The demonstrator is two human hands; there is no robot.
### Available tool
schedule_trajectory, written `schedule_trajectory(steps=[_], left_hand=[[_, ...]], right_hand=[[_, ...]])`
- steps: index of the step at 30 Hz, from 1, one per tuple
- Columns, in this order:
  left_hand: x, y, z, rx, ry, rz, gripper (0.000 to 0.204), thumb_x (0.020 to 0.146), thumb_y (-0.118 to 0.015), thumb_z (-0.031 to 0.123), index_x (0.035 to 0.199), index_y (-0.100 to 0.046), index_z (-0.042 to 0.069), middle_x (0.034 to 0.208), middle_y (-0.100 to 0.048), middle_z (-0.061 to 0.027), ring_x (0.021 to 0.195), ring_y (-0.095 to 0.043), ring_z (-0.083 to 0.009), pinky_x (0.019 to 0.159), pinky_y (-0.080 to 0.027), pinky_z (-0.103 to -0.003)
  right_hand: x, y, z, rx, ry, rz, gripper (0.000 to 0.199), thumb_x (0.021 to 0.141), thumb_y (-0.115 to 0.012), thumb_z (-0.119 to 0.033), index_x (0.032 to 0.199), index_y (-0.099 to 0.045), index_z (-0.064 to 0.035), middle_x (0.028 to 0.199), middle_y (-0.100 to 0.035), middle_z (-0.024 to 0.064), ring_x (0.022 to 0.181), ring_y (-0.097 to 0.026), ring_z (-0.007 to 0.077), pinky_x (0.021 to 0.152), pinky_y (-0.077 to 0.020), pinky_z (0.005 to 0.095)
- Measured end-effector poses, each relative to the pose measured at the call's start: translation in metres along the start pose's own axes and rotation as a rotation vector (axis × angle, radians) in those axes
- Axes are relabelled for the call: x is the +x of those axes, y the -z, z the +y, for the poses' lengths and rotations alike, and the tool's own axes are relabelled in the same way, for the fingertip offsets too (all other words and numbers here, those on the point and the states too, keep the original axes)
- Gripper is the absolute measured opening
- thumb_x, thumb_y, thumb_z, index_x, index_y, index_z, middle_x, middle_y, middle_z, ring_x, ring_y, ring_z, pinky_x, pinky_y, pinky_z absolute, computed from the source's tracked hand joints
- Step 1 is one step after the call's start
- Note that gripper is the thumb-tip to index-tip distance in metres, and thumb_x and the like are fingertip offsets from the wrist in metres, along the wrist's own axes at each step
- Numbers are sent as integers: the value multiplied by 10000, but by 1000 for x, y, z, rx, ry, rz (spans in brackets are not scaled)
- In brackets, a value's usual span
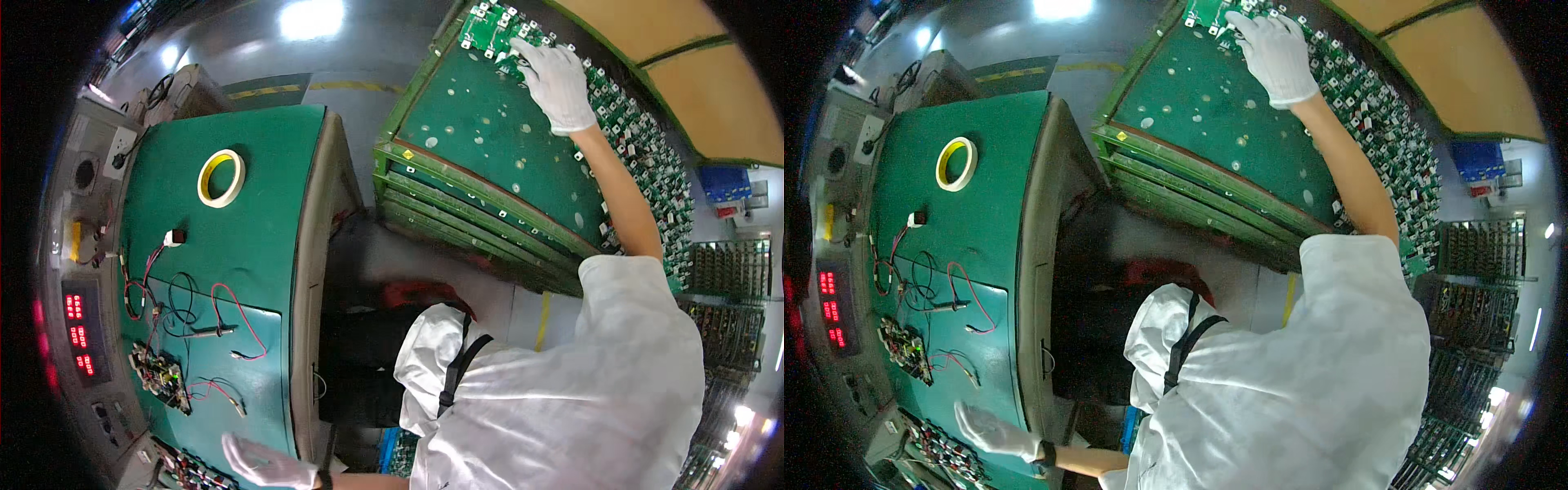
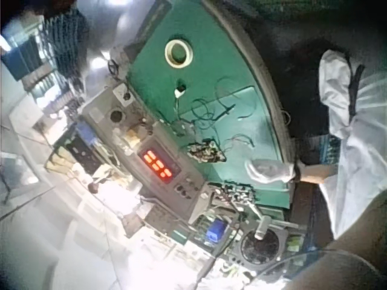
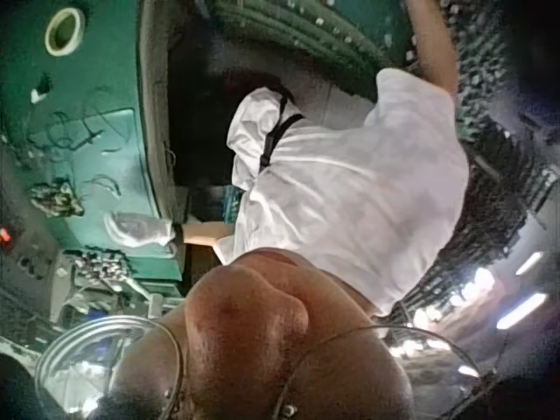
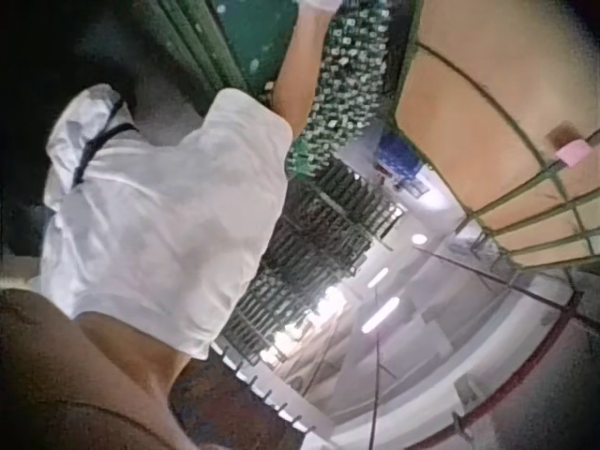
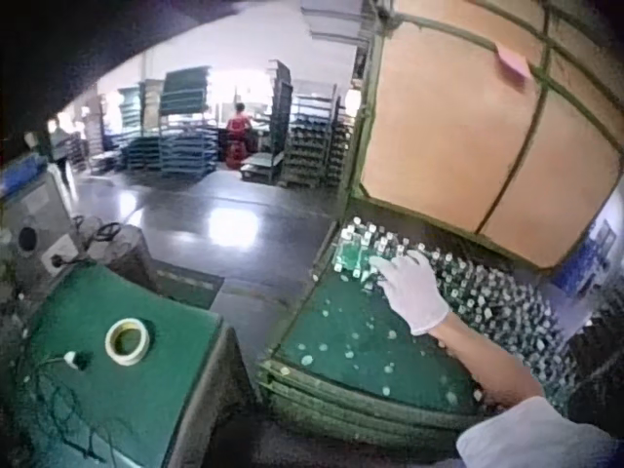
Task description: Test printed circuit boards using a specialized testing station and probes.
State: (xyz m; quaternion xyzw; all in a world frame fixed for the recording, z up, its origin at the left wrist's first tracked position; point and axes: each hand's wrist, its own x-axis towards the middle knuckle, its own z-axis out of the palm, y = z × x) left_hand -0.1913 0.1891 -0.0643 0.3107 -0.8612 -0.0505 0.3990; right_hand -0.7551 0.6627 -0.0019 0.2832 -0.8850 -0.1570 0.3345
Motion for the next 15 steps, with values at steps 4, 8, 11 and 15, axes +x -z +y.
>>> schedule_trajectory(steps=[4, 8, 11, 15], left_hand=[[8, -48, 165, -617, 300, -349, 289, 961, -610, 83, 1203, -720, -30, 1194, -735, -189, 1113, -674, -316, 1022, -502, -439], [8, -115, 255, -1639, 355, -829, 685, 1026, -620, 165, 1609, -299, 4, 1571, -466, -223, 1443, -491, -322, 1185, -410, -431], [44, -122, 263, -2330, 1059, -637, 836, 1024, -546, 626, 1588, -328, 50, 1526, -504, -221, 1373, -529, -357, 1157, -428, -476], [60, -59, 209, -2712, 1082, -259, 742, 1042, -479, 650, 1442, -509, 25, 1381, -625, -168, 1256, -618, -285, 1110, -479, -445]], right_hand=[[17, 55, -30, 197, 168, 286, 468, 901, -729, -196, 1361, -646, -213, 1035, -699, 26, 1043, -660, 232, 1076, -456, 432], [44, 133, -115, 407, 431, 427, 440, 864, -735, -138, 1300, -696, -181, 1073, -692, 25, 1019, -653, 204, 1107, -438, 453], [46, 185, -185, 536, 719, 426, 390, 837, -725, -124, 1214, -725, -222, 968, -665, -11, 972, -631, 191, 1042, -490, 489], [54, 232, -264, 909, 1222, 729, 379, 776, -788, -205, 1142, -722, -276, 1012, -654, 2, 983, -628, 180, 915, -579, 456]])
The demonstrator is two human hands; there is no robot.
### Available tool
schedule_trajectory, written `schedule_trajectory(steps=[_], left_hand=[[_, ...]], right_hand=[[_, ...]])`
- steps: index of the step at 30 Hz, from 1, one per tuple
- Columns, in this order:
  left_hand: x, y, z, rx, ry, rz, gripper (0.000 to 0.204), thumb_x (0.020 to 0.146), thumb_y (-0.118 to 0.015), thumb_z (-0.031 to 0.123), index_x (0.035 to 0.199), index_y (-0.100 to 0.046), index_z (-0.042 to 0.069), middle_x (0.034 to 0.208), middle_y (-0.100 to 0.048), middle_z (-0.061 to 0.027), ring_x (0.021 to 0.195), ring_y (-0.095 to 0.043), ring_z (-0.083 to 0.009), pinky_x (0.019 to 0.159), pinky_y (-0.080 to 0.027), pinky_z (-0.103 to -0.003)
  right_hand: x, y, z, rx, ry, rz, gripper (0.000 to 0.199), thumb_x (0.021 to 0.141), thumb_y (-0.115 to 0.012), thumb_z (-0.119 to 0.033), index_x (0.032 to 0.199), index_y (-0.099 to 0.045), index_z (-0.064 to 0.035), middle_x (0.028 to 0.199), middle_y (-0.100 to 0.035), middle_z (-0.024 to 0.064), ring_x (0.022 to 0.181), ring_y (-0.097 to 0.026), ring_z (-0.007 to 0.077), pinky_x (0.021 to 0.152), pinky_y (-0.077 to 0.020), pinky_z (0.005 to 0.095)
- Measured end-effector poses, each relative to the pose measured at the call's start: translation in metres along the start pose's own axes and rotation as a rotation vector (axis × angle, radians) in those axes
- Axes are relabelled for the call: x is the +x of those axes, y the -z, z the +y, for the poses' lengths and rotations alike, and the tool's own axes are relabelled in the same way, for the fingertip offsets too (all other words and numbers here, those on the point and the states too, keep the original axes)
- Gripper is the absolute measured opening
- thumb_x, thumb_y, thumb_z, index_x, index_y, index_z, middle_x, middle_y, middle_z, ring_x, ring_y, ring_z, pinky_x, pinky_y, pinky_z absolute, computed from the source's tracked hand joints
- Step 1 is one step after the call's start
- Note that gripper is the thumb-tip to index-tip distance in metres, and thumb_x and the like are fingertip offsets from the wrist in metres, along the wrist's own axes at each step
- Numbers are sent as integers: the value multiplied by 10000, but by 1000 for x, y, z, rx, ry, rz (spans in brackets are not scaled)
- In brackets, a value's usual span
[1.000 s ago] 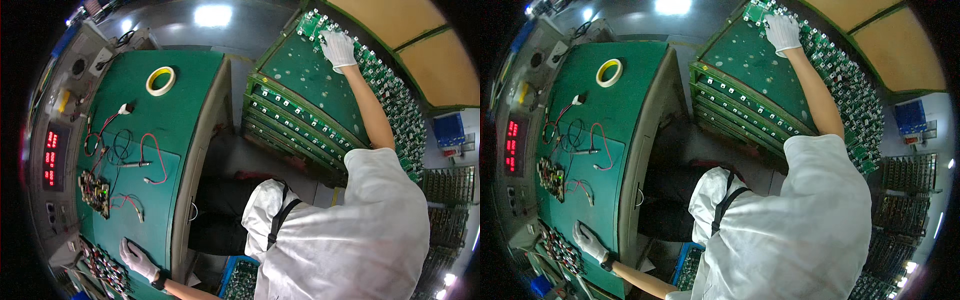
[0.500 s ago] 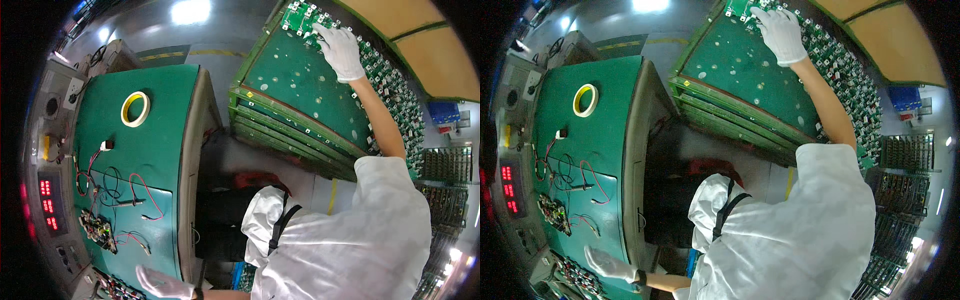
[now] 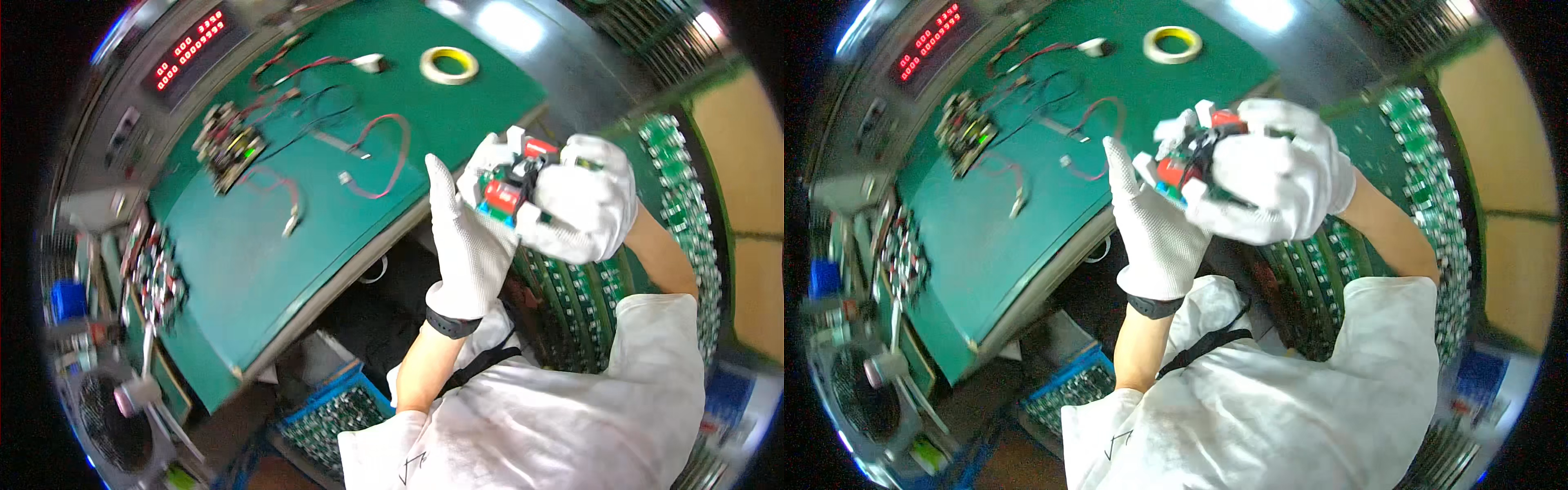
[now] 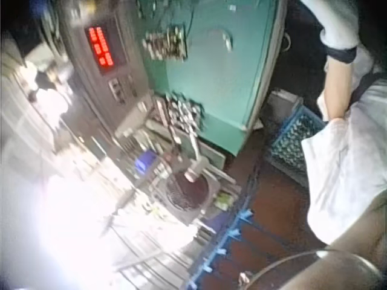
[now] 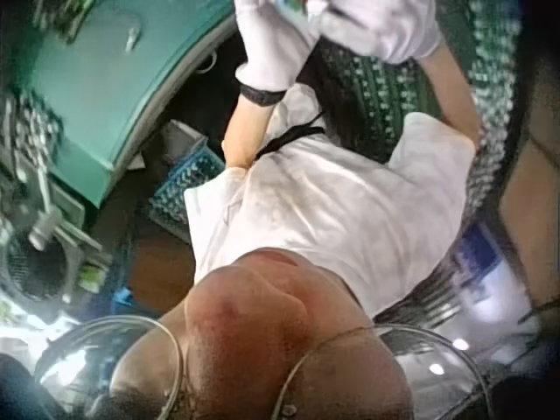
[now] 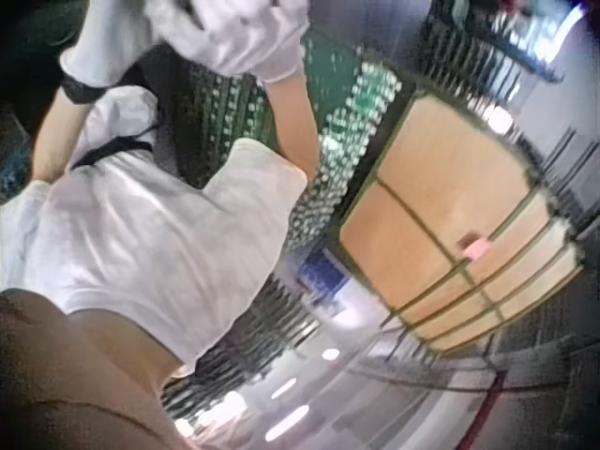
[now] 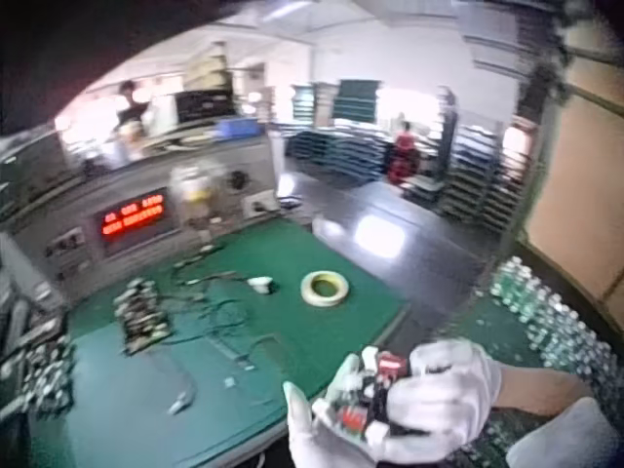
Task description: Test printed circuit boards using a specialized testing station and probes.
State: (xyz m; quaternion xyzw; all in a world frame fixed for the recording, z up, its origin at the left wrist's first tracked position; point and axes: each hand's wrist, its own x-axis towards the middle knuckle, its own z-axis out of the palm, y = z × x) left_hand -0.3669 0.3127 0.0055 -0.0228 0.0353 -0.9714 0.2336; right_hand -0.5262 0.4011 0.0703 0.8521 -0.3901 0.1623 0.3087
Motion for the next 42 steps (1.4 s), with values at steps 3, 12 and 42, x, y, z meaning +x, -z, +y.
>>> schedule_trajectory(steps=[3, 12, 42], left_hand=[[-32, -22, 41, 240, -248, 247, 696, 1073, -447, 594, 1431, -499, 0, 1353, -634, -201, 1248, -627, -320, 1105, -488, -449], [-112, -10, 201, 426, -492, 397, 582, 1052, -423, 553, 1405, -558, 111, 1325, -680, -142, 1189, -663, -343, 1031, -512, -534], [-144, 70, 369, 2516, -1075, 1239, 604, 1065, -468, 565, 966, -762, 47, 893, -697, -223, 852, -689, -403, 770, -550, -490]], right_hand=[[44, -44, -14, 100, 81, 137, 349, 834, -797, -276, 1167, -697, -304, 1091, -661, -2, 1087, -625, 186, 907, -568, 482], [159, -128, -31, 298, 320, 169, 414, 875, -755, -210, 1270, -645, -266, 1260, -619, 38, 1226, -619, 232, 1126, -470, 488], [107, -226, -30, 447, 29, -19, 301, 852, -785, -214, 1128, -706, -123, 1090, -705, 72, 1041, -691, 277, 1010, -539, 456]])
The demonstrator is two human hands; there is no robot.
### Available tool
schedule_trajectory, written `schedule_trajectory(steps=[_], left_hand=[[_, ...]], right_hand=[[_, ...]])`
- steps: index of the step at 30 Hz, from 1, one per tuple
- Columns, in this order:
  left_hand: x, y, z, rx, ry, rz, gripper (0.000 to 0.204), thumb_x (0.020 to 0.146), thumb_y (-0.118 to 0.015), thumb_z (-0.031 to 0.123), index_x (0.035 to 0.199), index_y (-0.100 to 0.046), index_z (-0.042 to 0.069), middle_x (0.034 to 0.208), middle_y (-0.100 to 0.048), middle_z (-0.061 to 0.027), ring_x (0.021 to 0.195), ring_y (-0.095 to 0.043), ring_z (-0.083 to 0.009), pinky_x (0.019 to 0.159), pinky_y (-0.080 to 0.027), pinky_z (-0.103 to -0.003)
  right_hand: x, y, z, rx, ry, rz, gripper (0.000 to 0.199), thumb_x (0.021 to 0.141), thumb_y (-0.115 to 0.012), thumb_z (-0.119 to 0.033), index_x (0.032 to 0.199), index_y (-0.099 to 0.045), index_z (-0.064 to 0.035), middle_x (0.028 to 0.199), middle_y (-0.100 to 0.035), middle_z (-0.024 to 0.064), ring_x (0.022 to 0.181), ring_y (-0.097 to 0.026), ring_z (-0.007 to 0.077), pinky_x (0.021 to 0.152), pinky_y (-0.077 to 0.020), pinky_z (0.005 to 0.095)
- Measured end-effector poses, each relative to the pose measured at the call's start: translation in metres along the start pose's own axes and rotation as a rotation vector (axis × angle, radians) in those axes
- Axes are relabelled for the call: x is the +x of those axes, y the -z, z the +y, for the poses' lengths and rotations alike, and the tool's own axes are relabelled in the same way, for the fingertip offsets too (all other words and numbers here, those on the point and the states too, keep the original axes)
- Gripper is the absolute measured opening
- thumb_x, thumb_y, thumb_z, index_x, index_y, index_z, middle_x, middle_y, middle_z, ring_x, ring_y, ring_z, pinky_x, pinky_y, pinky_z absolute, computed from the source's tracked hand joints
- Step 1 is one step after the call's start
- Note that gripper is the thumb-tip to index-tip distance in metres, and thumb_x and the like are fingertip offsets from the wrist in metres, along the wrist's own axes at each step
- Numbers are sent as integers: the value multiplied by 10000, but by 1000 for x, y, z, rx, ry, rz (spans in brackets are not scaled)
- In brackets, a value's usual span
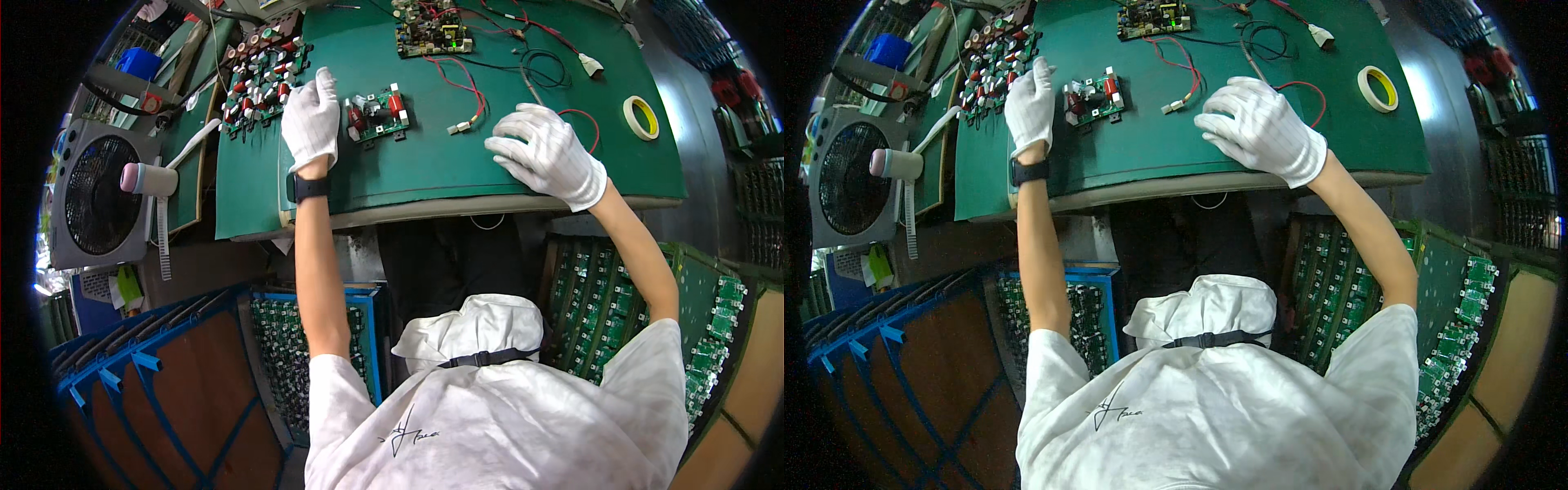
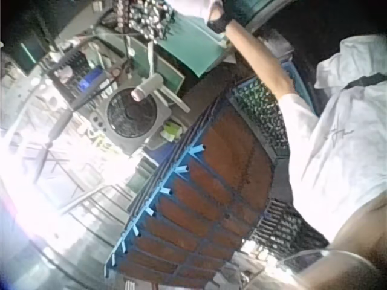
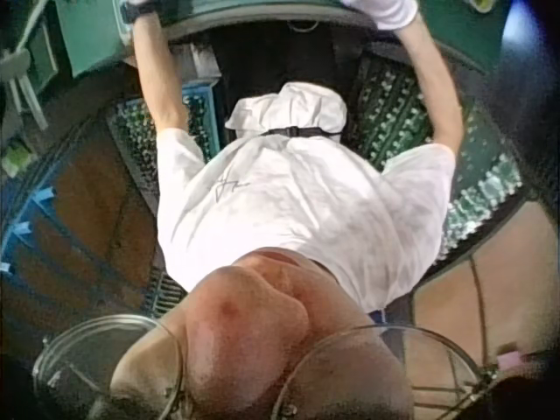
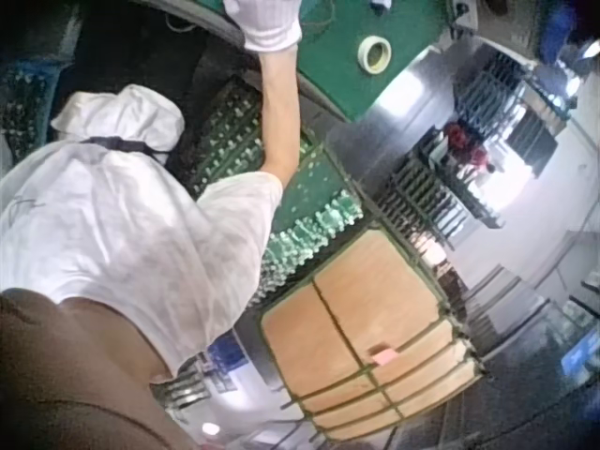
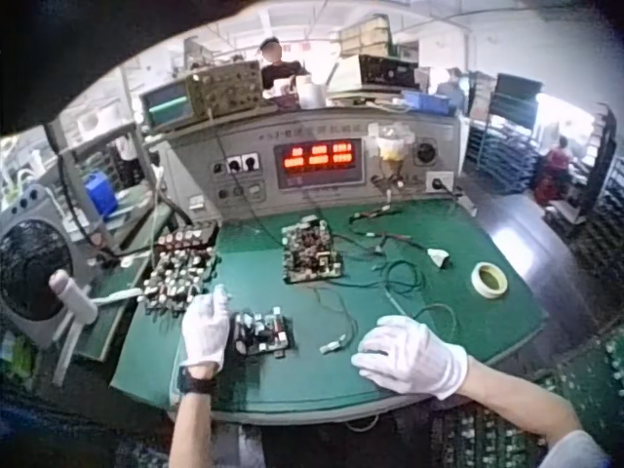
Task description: Test printed circuit boards using a specialized testing station and probes.
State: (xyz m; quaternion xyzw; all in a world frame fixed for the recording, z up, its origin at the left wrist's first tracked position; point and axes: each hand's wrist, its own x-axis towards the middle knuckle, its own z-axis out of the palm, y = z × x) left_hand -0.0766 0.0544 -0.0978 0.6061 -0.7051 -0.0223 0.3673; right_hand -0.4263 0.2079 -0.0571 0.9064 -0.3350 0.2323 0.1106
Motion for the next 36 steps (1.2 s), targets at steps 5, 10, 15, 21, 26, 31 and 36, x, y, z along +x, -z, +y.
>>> schedule_trajectory(steps=[5, 10, 15, 21, 26, 31, 36], left_hand=[[-57, 24, 57, 215, 7, 119, 657, 920, -626, 704, 931, -772, 64, 1049, -697, -164, 982, -674, -340, 804, -561, -444], [-61, 9, 73, 353, 16, 223, 508, 819, -781, 594, 862, -779, 88, 1035, -697, -133, 947, -667, -327, 777, -561, -436], [-56, -7, 78, 294, 72, 226, 416, 806, -803, 515, 830, -789, 100, 1058, -710, -122, 959, -664, -322, 795, -552, -443], [-43, -17, 72, 141, -197, 236, 267, 863, -768, 377, 871, -803, 112, 1149, -706, -134, 1094, -640, -334, 907, -522, -446], [-42, 6, 68, -65, -396, -49, 222, 911, -778, 237, 1085, -797, 100, 1307, -675, -113, 1218, -607, -349, 1029, -495, -443], [-39, 4, 75, -104, -486, -60, 224, 903, -780, 210, 1097, -798, 99, 1306, -678, -119, 1220, -610, -355, 1023, -501, -441], [-38, 1, 75, -117, -465, -74, 227, 895, -786, 185, 1101, -796, 91, 1319, -673, -131, 1229, -608, -357, 1026, -503, -440]], right_hand=[[29, -14, 5, -28, -38, -6, 307, 853, -791, -237, 1125, -707, -123, 1076, -700, 79, 1056, -686, 285, 981, -537, 434], [40, -42, 20, -100, -56, -49, 273, 854, -794, -246, 1082, -717, -116, 1075, -694, 69, 1096, -670, 268, 976, -520, 430], [38, -54, 29, 21, -35, -65, 180, 865, -787, -228, 991, -735, -111, 1034, -701, 52, 1047, -679, 260, 968, -516, 421], [43, -58, 48, 256, -55, -15, 162, 894, -759, -201, 989, -726, -74, 972, -719, 87, 961, -692, 304, 897, -534, 426], [62, -46, 54, 373, -152, 106, 173, 977, -702, -185, 1083, -719, -50, 1012, -732, 132, 966, -688, 334, 865, -550, 408], [84, -44, 60, 327, -66, 83, 197, 995, -678, -226, 1096, -728, -64, 1025, -731, 119, 971, -687, 330, 876, -548, 420], [96, -40, 61, 204, -50, 57, 174, 968, -695, -182, 1097, -732, -71, 985, -715, 105, 939, -670, 315, 857, -538, 413]])
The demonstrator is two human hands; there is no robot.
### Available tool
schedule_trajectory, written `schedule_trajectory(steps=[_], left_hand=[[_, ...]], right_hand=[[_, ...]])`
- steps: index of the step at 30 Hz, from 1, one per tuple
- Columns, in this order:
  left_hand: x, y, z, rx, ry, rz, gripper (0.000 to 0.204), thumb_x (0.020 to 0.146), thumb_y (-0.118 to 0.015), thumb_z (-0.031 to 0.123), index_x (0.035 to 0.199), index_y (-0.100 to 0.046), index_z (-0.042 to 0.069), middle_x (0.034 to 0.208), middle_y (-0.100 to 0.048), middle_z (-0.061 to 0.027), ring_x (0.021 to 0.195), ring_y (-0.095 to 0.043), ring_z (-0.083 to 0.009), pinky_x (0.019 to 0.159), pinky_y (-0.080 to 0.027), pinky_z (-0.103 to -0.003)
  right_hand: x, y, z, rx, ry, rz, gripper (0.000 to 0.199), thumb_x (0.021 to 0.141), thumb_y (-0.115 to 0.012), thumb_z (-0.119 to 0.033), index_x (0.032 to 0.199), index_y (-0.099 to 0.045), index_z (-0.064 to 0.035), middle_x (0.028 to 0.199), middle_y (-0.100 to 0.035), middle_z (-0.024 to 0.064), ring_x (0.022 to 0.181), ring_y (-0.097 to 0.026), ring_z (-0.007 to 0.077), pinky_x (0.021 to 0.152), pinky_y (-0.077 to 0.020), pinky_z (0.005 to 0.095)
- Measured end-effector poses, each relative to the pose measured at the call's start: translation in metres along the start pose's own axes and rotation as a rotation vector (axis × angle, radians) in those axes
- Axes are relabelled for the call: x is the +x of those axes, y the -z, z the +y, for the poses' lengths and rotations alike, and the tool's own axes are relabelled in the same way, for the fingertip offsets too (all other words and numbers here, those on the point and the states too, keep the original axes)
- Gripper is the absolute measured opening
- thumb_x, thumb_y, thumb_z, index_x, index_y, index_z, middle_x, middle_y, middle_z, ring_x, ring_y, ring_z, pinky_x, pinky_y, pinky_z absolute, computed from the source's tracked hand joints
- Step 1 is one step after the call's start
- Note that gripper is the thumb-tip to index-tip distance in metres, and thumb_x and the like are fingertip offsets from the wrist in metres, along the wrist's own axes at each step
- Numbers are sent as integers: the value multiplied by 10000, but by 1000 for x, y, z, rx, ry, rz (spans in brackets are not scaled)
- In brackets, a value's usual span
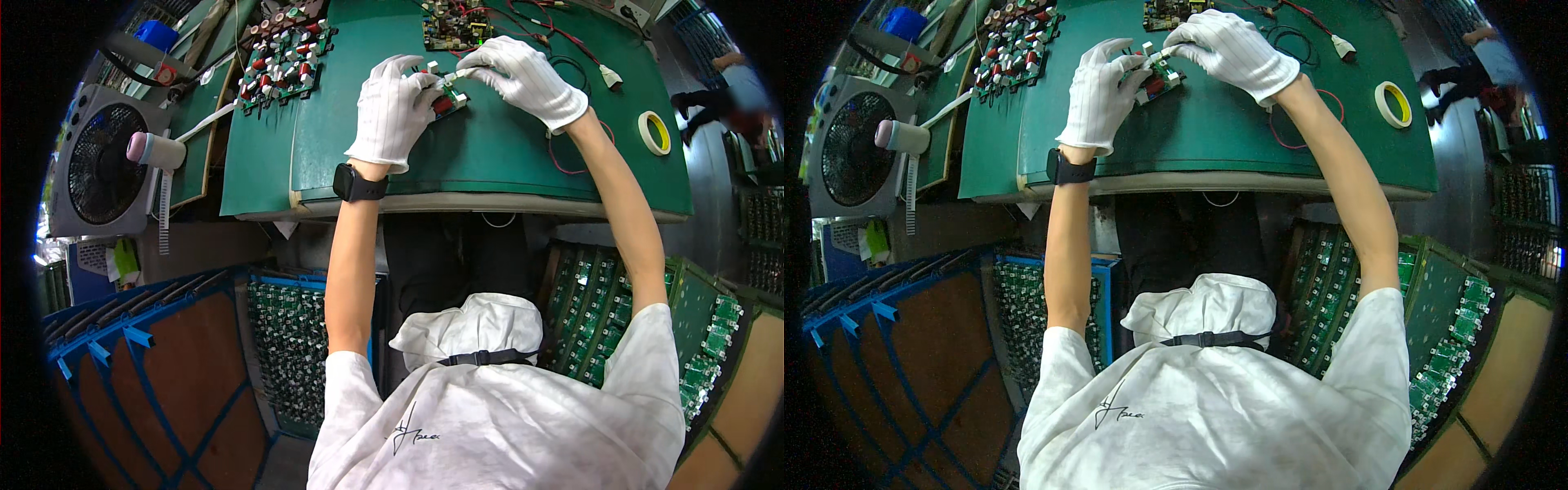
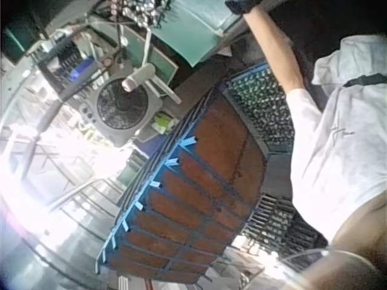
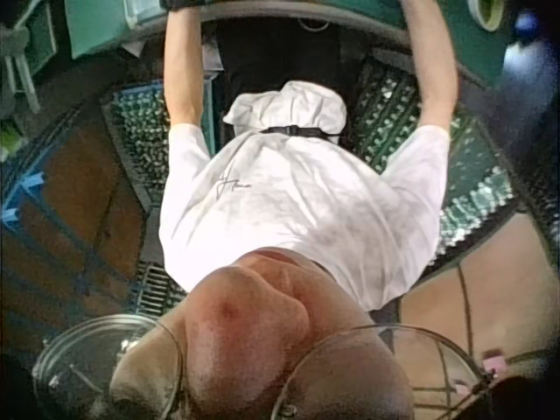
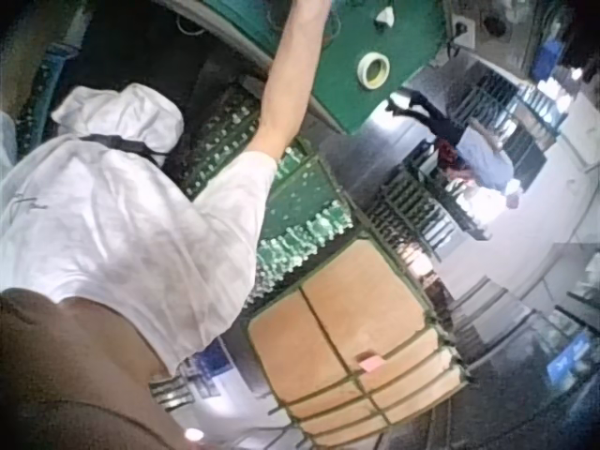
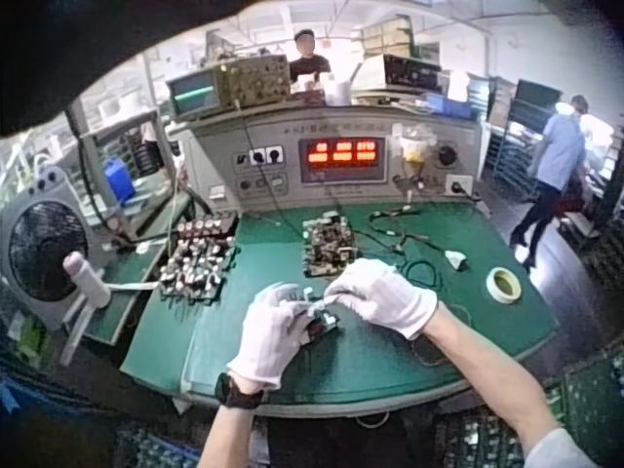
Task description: Test printed circuit boards using a specialized testing station and probes.
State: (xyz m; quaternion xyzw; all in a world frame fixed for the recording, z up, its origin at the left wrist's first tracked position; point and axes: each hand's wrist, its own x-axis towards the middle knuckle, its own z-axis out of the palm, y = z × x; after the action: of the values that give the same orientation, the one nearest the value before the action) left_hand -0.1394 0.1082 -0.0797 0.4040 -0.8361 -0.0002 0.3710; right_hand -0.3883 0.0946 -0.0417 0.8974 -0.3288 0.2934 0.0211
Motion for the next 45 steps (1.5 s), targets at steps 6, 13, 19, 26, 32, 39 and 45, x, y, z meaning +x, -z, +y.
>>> schedule_trajectory(steps=[6, 13, 19, 26, 32, 39, 45], left_hand=[[0, -1, -3, 6, -10, 12, 205, 887, -789, 177, 1071, -800, 87, 1335, -666, -130, 1237, -603, -355, 1029, -505, -440], [4, -3, 0, 30, -16, 11, 189, 883, -792, 176, 1041, -803, 73, 1342, -669, -91, 1231, -607, -339, 1022, -512, -434], [2, -5, 0, 19, 1, 13, 209, 880, -799, 187, 1054, -809, 74, 1335, -682, -97, 1213, -619, -339, 1015, -516, -430], [1, -7, -1, -10, 11, 26, 203, 884, -794, 170, 1062, -809, 73, 1341, -680, -107, 1212, -622, -339, 1016, -517, -428], [0, -10, -5, -25, -20, 72, 162, 860, -786, 197, 979, -794, 88, 1243, -693, -104, 1165, -638, -336, 956, -520, -439], [-1, -7, -4, -53, 13, 27, 199, 897, -785, 160, 1070, -808, 64, 1307, -698, -113, 1178, -638, -337, 996, -526, -424], [-4, -12, -10, -77, -9, 101, 174, 842, -805, 190, 979, -790, 84, 1223, -704, -94, 1143, -646, -330, 946, -524, -431]], right_hand=[[11, 9, -7, -38, 30, -57, 192, 960, -704, -209, 1095, -729, -75, 951, -703, 94, 912, -652, 310, 814, -526, 411], [15, 13, 3, -93, 17, -141, 244, 984, -682, -297, 1079, -743, -81, 953, -709, 90, 919, -657, 301, 836, -531, 416], [17, 15, 7, -103, -17, -205, 277, 997, -667, -342, 1094, -753, -98, 1001, -721, 79, 959, -662, 291, 860, -537, 405], [19, 16, 6, -64, -23, -216, 280, 1000, -665, -347, 1101, -754, -102, 1011, -724, 82, 963, -661, 293, 862, -538, 401], [21, 13, 7, -84, -2, -204, 282, 1001, -661, -350, 1099, -758, -104, 1004, -726, 83, 956, -660, 293, 861, -537, 400], [22, 15, 8, -75, 10, -210, 297, 998, -661, -360, 1101, -758, -99, 1017, -731, 89, 974, -667, 294, 870, -538, 396], [22, 13, 9, -58, -20, -240, 316, 997, -661, -366, 1116, -752, -88, 1030, -733, 89, 990, -671, 289, 877, -541, 395]])
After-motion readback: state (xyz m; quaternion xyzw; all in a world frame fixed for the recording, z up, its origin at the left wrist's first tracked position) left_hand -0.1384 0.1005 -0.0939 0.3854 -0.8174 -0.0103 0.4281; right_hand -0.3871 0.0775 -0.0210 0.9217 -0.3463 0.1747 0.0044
